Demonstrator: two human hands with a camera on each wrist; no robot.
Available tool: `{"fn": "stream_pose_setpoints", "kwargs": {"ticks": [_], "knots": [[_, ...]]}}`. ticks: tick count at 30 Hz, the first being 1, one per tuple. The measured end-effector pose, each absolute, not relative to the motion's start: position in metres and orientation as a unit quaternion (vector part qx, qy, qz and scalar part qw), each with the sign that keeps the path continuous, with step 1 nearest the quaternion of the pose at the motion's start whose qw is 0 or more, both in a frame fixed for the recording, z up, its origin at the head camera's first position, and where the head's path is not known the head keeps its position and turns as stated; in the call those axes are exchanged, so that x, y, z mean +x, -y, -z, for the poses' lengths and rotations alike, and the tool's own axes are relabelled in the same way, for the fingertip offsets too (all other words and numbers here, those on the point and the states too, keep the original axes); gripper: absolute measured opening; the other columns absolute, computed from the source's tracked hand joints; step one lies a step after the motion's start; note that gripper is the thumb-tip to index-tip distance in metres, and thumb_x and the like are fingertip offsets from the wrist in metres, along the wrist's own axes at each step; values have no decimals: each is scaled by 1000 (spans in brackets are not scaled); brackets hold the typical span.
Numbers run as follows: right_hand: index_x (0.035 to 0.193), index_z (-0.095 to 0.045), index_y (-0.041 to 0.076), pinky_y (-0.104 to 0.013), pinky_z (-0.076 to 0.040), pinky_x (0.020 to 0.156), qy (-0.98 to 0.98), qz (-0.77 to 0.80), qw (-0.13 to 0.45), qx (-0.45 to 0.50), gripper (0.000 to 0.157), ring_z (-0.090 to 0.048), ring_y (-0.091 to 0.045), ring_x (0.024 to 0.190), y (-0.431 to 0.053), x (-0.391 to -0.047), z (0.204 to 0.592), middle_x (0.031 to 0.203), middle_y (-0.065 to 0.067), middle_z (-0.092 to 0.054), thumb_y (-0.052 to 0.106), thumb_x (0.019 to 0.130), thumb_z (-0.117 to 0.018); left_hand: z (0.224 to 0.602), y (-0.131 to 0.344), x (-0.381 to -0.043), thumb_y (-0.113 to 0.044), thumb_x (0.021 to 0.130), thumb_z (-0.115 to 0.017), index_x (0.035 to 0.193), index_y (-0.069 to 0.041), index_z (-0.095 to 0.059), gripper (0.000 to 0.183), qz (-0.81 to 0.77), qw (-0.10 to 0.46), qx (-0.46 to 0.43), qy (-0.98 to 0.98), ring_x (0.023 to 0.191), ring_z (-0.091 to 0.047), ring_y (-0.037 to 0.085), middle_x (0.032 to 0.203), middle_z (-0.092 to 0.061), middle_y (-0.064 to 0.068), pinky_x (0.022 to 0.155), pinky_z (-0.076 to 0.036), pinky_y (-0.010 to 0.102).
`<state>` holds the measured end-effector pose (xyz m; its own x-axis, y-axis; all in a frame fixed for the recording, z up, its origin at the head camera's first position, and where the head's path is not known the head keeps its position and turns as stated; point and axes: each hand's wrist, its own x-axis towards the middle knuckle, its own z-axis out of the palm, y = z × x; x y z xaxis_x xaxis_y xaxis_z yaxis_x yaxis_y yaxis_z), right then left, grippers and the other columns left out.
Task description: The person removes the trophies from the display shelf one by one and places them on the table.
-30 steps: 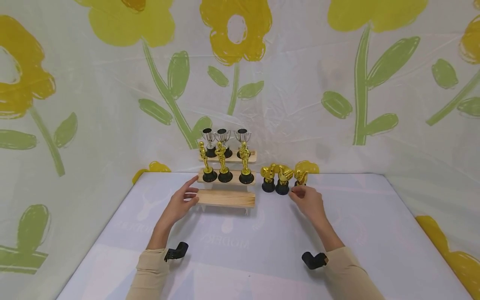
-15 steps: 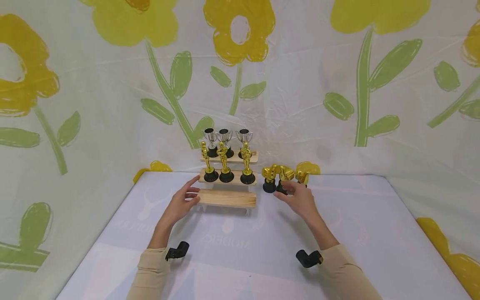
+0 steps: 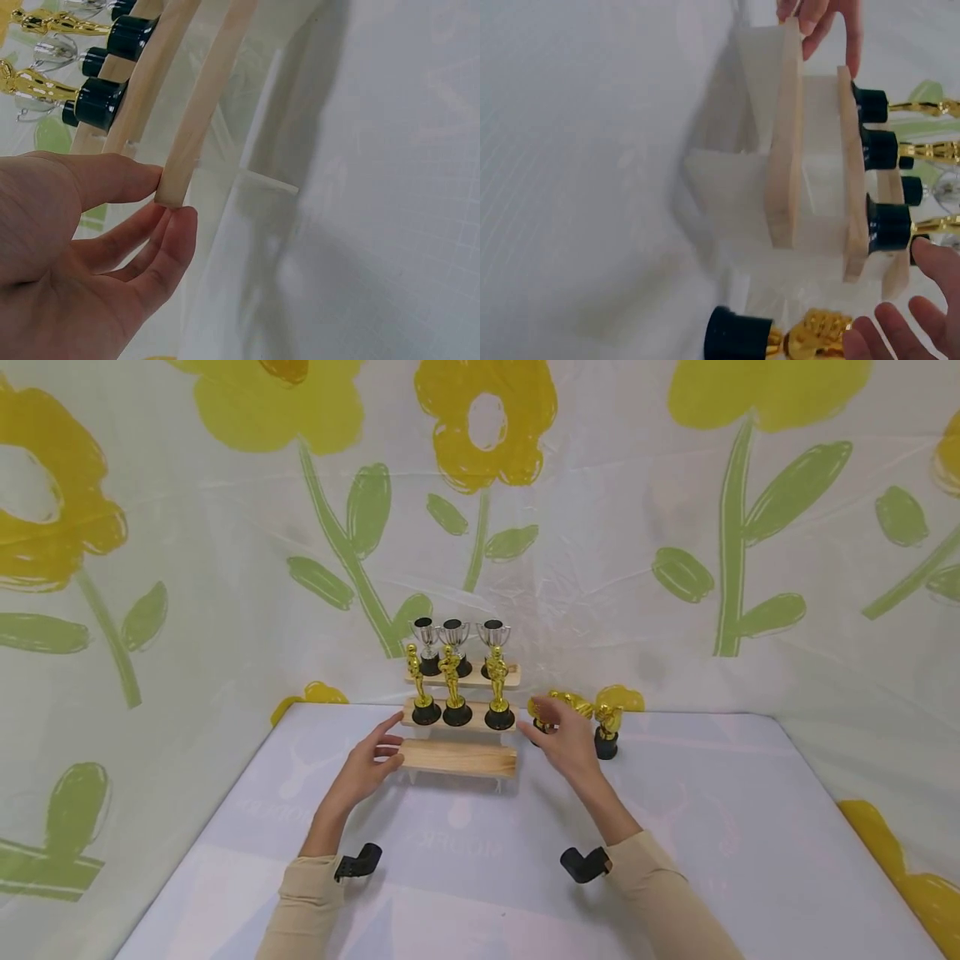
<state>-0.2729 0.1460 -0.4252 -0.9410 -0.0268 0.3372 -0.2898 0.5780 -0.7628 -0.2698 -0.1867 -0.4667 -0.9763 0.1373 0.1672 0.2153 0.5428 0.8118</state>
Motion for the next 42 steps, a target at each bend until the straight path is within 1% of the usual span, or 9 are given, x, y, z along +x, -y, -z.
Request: {"fn": "stream_pose_setpoints", "kwargs": {"ticks": [4,9,11,16,19,27,30,40,42], "knots": [[129,-62,10,-49,-56,91,868,-462,153,98,50,-66,-34,111,-136,-277,420,119,-18,-69,29,85,-77,466,185,-269,0,91,-63,152,-27,-37,72,465,42,-98,879,110,-64,32,126,-61,20,90,-58,42],[128,-63,10,-49,-56,93,865,-463,158,112,49,-67,-33,109,-125,-282,415,117,-18,-70,28,85,-77,465,184,-269,0,91,-64,152,-28,-37,72,464,43,-94,880,110,-64,32,126,-62,19,90,-57,44],[127,-64,9,-48,-56,93,862,-467,157,117,47,-67,-33,108,-121,-283,414,116,-18,-70,27,85,-77,465,183,-269,-1,91,-64,152,-28,-37,72,465,43,-93,879,110,-64,32,126,-62,19,91,-57,44],[125,-64,7,-41,-58,91,859,-475,150,120,45,-69,-31,106,-108,-287,415,115,-18,-71,24,85,-77,466,184,-268,0,91,-64,152,-27,-37,72,468,40,-93,878,110,-64,32,125,-62,19,91,-57,44],[123,-65,5,-39,-59,89,861,-472,147,117,45,-69,-31,104,-102,-289,415,115,-18,-70,23,85,-77,467,184,-268,-1,91,-64,152,-28,-37,72,468,39,-94,878,110,-64,32,125,-62,19,91,-57,44],[116,-69,5,-41,-60,83,857,-471,165,131,30,-71,-29,99,-95,-292,419,108,-17,-73,15,88,-74,466,184,-268,0,91,-64,151,-28,-38,71,469,43,-94,877,110,-64,31,125,-62,18,91,-57,44],[117,-68,5,-40,-60,81,854,-468,179,139,30,-71,-29,98,-94,-292,422,108,-16,-73,15,88,-73,466,184,-269,-1,91,-64,151,-28,-38,71,469,44,-92,877,110,-64,31,125,-62,18,91,-57,44],[121,-66,2,-41,-61,78,855,-452,212,139,39,-72,-29,97,-93,-290,429,110,-17,-73,20,88,-73,466,185,-268,-1,91,-63,151,-26,-38,71,464,49,-93,879,109,-65,31,125,-62,18,91,-57,45],[121,-67,2,-41,-61,78,855,-449,217,142,38,-72,-29,97,-93,-290,429,109,-17,-73,20,88,-73,465,185,-268,-1,91,-63,151,-28,-38,71,464,45,-88,881,110,-64,31,125,-62,18,92,-56,45]]}}
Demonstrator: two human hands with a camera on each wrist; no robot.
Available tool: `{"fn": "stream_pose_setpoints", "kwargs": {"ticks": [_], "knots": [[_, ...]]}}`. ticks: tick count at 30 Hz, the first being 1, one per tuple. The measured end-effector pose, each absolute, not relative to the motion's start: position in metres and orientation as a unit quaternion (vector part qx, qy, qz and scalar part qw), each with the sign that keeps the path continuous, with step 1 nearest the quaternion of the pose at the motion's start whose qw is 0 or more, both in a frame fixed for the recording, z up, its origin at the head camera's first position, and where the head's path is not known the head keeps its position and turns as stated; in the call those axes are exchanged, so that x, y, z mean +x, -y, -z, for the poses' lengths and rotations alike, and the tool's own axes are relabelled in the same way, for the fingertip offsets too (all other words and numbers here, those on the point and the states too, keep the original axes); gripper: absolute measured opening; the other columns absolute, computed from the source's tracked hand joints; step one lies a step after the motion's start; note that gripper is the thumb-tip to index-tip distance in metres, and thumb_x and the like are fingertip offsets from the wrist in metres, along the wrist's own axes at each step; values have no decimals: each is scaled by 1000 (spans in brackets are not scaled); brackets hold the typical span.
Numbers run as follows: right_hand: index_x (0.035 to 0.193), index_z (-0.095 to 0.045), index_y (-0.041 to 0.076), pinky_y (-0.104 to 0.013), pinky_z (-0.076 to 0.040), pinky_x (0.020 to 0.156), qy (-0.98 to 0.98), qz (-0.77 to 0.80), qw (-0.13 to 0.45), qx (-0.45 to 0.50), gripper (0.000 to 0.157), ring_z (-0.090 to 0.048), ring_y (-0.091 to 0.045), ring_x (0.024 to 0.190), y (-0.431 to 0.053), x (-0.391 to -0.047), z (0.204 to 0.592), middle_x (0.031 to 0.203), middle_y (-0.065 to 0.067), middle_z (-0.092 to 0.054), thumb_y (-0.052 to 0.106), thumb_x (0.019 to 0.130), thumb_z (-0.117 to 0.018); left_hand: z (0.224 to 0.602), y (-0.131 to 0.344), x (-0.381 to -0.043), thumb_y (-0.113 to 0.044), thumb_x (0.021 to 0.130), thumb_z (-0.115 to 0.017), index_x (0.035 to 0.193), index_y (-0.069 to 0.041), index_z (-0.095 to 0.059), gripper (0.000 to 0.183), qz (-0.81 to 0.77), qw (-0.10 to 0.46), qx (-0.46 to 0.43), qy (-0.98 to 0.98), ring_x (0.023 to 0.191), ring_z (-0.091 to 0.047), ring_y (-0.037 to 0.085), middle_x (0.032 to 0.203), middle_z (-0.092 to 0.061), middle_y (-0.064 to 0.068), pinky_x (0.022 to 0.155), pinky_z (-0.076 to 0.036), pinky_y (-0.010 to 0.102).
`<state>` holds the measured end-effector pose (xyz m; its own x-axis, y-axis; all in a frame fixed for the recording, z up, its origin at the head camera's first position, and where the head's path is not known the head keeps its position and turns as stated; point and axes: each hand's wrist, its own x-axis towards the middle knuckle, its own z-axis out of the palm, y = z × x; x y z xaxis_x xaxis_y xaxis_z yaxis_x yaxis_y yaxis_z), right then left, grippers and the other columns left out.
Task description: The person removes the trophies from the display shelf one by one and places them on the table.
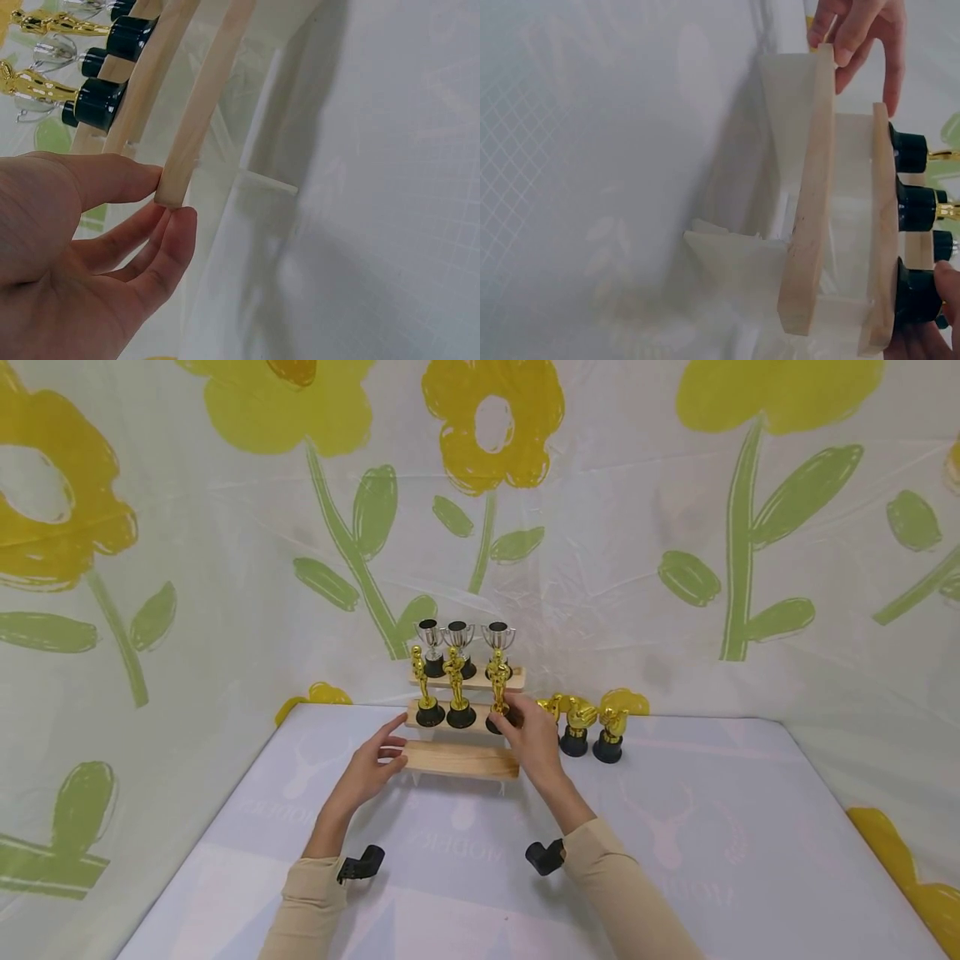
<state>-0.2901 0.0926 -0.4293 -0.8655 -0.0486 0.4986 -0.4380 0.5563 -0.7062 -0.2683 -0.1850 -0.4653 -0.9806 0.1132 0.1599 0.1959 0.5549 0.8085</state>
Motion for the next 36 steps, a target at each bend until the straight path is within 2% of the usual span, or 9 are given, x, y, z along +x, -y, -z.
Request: {"fn": "stream_pose_setpoints", "kwargs": {"ticks": [5,10,14,20,30,36], "knots": [[117,-68,3,-39,-61,76,859,-439,222,142,34,-73,-26,94,-92,-289,430,106,-15,-74,20,89,-72,465,185,-268,-2,92,-63,151,-30,-37,71,460,39,-82,884,112,-64,30,126,-62,16,93,-56,44],[115,-68,4,-38,-61,75,863,-431,222,139,31,-72,-25,92,-92,-288,431,104,-14,-74,21,89,-72,466,185,-267,-1,91,-63,151,-28,-37,71,457,46,-84,884,110,-64,31,125,-62,17,91,-57,45],[113,-69,5,-39,-61,77,862,-429,228,144,29,-73,-26,94,-94,-286,431,102,-13,-74,21,89,-72,466,184,-267,-1,91,-63,151,-25,-38,70,455,52,-87,885,109,-65,32,124,-62,18,90,-57,45],[114,-68,4,-39,-61,81,856,-432,239,151,30,-72,-30,98,-99,-281,432,107,-16,-73,19,88,-73,465,183,-268,-2,91,-63,151,-29,-37,71,456,44,-81,885,111,-64,32,126,-62,17,92,-56,46],[105,-71,4,-36,-61,76,846,-445,265,128,24,-74,-27,92,-119,-266,445,99,-14,-74,20,87,-74,465,184,-268,-4,92,-63,152,-32,-35,72,455,32,-72,887,113,-63,31,127,-61,16,94,-56,45],[105,-71,2,-37,-62,73,839,-446,287,120,25,-74,-30,90,-135,-263,446,98,-15,-75,19,87,-74,466,185,-269,-3,92,-63,152,-30,-36,71,453,38,-84,887,112,-64,32,126,-61,17,93,-56,47]]}}
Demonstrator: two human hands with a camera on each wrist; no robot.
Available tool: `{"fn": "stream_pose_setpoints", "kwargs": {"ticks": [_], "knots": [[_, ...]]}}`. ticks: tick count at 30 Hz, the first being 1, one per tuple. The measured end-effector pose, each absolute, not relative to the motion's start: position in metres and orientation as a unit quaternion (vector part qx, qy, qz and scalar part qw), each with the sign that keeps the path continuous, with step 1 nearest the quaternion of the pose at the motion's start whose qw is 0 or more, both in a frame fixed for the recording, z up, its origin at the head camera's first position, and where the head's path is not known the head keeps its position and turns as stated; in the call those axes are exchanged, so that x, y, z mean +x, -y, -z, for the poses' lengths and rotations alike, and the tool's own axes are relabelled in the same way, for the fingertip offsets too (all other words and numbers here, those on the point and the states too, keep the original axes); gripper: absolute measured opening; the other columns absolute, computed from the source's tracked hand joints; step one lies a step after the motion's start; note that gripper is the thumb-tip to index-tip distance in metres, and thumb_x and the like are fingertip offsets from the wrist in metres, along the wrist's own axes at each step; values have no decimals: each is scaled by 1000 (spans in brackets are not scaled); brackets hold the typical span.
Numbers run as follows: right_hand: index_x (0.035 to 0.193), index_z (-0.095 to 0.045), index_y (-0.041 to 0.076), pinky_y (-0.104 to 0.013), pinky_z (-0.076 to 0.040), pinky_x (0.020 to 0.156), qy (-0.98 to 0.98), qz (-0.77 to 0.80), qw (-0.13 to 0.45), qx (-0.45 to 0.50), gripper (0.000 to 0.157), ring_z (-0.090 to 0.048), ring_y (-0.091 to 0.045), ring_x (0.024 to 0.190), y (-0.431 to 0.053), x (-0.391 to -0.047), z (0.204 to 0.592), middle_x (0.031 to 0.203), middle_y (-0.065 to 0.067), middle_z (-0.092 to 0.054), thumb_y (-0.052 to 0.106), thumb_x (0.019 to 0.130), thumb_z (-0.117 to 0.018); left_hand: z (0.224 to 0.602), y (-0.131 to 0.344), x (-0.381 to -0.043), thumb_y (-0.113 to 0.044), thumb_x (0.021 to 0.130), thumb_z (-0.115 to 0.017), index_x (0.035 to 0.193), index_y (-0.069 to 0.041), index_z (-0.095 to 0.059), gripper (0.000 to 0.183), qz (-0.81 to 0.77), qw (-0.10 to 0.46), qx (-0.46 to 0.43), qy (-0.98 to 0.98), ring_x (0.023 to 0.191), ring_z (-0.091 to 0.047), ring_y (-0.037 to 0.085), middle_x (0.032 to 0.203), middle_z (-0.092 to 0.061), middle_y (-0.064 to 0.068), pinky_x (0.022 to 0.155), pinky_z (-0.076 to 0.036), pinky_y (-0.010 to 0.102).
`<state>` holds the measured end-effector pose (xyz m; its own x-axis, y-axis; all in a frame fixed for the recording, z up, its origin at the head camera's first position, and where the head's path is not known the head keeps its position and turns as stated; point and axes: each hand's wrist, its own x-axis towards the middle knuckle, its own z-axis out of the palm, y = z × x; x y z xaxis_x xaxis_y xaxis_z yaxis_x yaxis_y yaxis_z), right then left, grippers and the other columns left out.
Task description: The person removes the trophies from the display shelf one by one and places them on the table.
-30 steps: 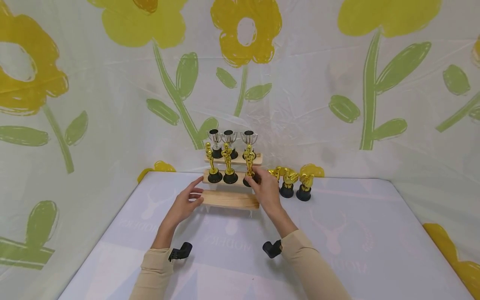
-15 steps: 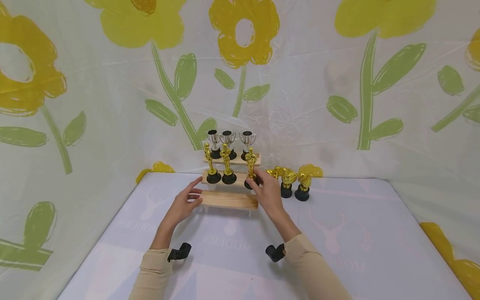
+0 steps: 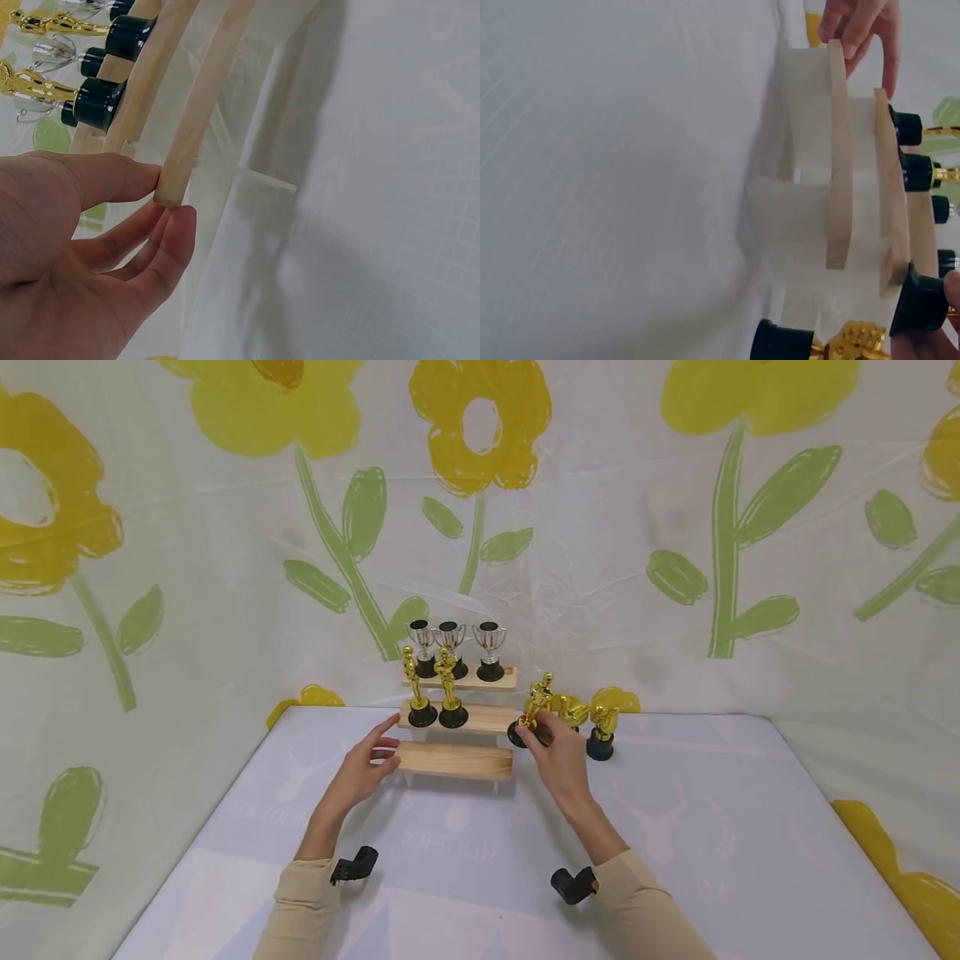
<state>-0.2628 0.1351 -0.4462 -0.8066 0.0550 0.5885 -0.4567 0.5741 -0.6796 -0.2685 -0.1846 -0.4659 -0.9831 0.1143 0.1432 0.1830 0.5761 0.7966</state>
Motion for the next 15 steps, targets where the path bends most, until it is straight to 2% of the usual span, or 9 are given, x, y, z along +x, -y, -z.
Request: {"fn": "stream_pose_setpoints", "kwargs": {"ticks": [9,15], "knots": [[103,-70,0,-40,-61,73,853,-446,257,88,29,-73,-30,87,-147,-258,452,97,-18,-74,20,84,-77,465,185,-269,-3,92,-62,152,-30,-36,71,453,40,-82,887,112,-64,33,127,-61,18,93,-56,47],[104,-70,-1,-41,-61,72,881,-413,218,70,28,-73,-30,86,-152,-259,467,95,-20,-74,19,85,-77,467,184,-268,0,90,-64,152,-26,-36,72,450,50,-86,888,110,-65,33,125,-62,19,90,-57,46]]}}
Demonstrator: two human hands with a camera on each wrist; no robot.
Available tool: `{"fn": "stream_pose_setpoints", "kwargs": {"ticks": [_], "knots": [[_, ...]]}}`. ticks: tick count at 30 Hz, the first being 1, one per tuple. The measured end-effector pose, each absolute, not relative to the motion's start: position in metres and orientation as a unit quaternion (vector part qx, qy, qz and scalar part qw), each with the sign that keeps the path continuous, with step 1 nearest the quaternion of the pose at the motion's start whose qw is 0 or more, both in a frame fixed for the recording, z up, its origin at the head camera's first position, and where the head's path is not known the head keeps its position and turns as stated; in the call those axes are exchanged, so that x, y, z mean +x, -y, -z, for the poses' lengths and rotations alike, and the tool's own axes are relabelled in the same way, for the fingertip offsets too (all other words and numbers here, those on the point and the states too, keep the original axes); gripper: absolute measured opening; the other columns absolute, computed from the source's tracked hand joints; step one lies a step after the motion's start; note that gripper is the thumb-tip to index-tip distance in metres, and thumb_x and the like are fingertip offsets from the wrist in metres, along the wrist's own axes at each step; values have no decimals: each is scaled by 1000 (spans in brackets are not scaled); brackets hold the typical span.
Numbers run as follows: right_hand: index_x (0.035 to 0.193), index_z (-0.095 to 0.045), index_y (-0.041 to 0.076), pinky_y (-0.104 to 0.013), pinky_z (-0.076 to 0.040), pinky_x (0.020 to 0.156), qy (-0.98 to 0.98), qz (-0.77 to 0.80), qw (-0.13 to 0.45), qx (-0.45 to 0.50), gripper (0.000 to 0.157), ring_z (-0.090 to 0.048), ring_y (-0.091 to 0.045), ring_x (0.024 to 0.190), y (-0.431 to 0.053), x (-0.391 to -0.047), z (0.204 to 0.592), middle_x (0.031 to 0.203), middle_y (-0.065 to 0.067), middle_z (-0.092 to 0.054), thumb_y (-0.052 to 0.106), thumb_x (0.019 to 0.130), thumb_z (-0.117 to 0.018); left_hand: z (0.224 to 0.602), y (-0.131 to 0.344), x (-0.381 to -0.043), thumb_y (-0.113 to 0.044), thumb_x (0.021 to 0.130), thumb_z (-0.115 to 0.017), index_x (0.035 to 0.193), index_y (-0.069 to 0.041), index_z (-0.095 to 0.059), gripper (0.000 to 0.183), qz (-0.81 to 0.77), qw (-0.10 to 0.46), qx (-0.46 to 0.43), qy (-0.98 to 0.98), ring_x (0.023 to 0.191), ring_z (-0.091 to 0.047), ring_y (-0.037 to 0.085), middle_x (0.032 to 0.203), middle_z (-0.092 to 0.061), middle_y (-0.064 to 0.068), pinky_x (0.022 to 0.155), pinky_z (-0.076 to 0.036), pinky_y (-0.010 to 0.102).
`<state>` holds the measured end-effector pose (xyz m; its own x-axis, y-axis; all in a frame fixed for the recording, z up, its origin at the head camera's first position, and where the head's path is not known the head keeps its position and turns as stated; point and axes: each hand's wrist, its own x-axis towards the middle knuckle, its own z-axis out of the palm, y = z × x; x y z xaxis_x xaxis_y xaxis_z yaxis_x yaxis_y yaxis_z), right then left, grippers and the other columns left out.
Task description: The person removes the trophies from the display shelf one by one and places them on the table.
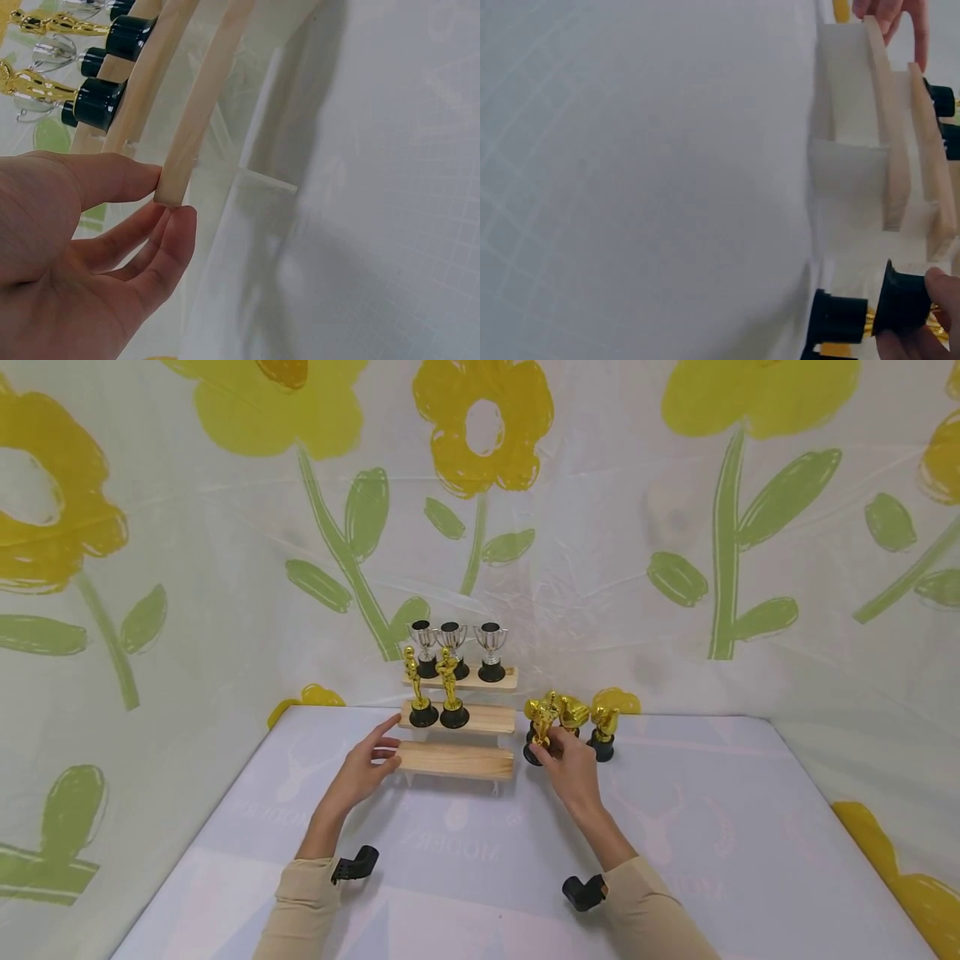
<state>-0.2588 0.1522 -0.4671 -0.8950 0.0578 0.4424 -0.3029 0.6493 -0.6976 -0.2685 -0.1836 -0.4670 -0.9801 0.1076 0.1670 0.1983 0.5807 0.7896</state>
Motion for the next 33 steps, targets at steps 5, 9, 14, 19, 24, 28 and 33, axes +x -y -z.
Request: {"fn": "stream_pose_setpoints", "kwargs": {"ticks": [5,9,14,19,24,28,33], "knots": [[107,-68,-2,-42,-60,81,898,-401,169,63,28,-71,-35,98,-154,-265,479,103,-22,-73,15,86,-75,466,183,-269,0,90,-64,151,-29,-37,72,455,43,-80,886,111,-65,32,126,-62,18,92,-56,46],[106,-67,-1,-44,-59,85,907,-396,138,50,25,-70,-36,101,-155,-271,485,105,-21,-72,16,88,-73,466,184,-269,-1,91,-64,152,-29,-36,73,457,39,-79,885,111,-64,32,126,-62,18,93,-56,45],[104,-67,0,-46,-59,85,914,-385,121,45,25,-70,-35,99,-156,-277,491,103,-20,-73,17,88,-73,467,185,-269,-1,91,-64,152,-29,-36,72,458,41,-82,884,111,-64,32,125,-62,18,92,-57,45],[101,-67,2,-44,-59,84,916,-378,118,59,22,-71,-31,95,-155,-280,493,99,-17,-74,15,86,-75,464,185,-269,-2,92,-63,152,-29,-36,72,458,39,-88,884,112,-64,32,126,-61,19,92,-56,45],[96,-66,4,-41,-58,73,926,-356,109,57,19,-70,-25,85,-155,-282,489,89,-12,-74,16,85,-76,463,186,-269,-1,92,-63,152,-27,-36,71,462,40,-92,881,111,-64,33,126,-61,20,92,-56,46],[97,-65,3,-40,-58,72,931,-348,93,50,21,-69,-26,86,-155,-282,486,91,-14,-73,17,86,-75,464,185,-270,-2,91,-63,152,-27,-36,71,462,39,-90,881,111,-64,32,126,-61,19,92,-56,46],[95,-63,1,-39,-57,70,936,-343,74,39,22,-67,-27,85,-154,-281,481,91,-16,-71,17,86,-75,466,185,-270,-2,92,-63,153,-25,-36,71,463,39,-91,881,111,-64,33,126,-61,19,92,-57,45]]}}
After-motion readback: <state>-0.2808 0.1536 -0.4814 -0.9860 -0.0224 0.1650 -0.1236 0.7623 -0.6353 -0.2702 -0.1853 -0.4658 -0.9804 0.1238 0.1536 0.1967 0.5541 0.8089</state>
